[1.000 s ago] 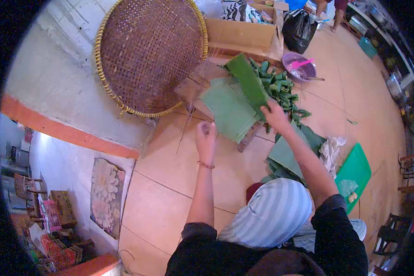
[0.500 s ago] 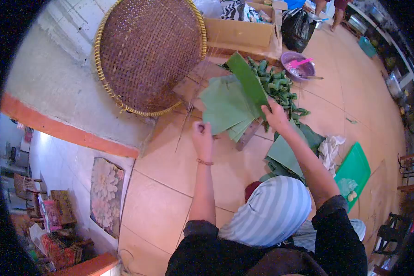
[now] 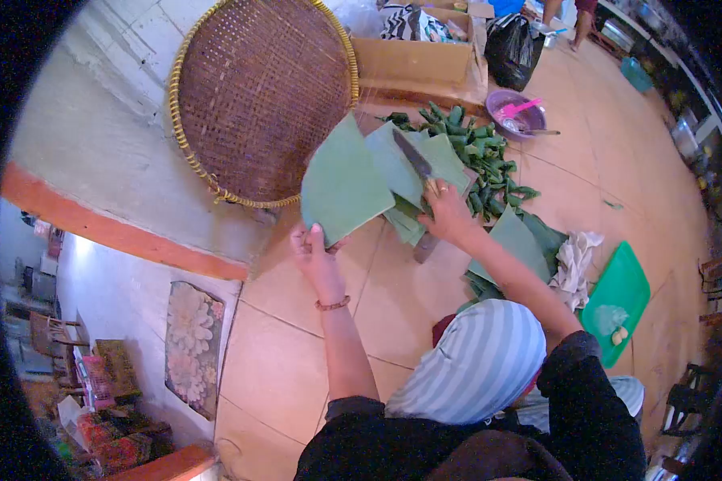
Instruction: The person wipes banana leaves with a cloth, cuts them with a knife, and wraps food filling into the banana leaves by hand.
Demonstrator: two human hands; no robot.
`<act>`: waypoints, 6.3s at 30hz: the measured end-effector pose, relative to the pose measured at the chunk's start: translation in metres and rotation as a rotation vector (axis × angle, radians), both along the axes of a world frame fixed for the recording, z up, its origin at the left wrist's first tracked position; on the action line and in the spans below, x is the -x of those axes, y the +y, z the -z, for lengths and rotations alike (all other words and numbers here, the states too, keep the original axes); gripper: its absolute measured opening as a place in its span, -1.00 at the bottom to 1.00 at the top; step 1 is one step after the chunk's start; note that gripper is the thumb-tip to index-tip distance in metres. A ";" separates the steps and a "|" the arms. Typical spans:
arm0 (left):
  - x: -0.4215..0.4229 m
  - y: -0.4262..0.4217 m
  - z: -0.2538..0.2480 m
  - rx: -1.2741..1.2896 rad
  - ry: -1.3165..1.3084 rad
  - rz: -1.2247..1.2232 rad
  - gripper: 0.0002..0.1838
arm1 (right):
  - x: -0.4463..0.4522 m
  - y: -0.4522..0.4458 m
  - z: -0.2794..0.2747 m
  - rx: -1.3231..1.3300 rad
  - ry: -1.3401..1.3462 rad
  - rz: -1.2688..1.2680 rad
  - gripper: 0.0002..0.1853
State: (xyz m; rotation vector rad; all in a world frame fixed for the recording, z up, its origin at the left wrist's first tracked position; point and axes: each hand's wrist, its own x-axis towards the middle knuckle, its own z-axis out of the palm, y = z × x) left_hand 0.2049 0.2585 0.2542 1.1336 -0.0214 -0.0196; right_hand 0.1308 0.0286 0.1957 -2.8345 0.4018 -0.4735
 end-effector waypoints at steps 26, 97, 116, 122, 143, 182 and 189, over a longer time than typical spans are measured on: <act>0.120 -0.172 -0.171 -0.293 -0.673 0.762 -0.82 | 0.225 -0.069 -0.225 -0.605 -0.768 0.268 -0.67; -0.049 -0.127 0.075 -0.082 0.127 0.396 -0.48 | -0.001 0.004 -0.025 -0.428 -0.163 -0.090 -0.61; -0.045 -0.100 0.094 -1.154 -0.238 0.154 -0.58 | -0.006 -0.037 -0.006 -0.680 -0.264 0.239 -0.47; -0.058 -0.103 0.125 -0.988 -0.150 0.156 -0.69 | -0.012 -0.024 0.004 -0.582 -0.248 0.252 -0.57; -0.032 -0.063 0.096 -0.438 0.099 0.252 -0.69 | -0.015 -0.007 0.015 -0.545 -0.209 0.199 -0.68; 0.121 -0.116 -0.143 0.699 0.114 1.438 -0.24 | 0.281 -0.108 0.012 -0.493 -0.219 0.568 -0.66; 0.203 -0.188 -0.089 0.709 0.753 1.378 -0.44 | 0.479 -0.145 0.079 -0.396 -0.474 1.118 -0.71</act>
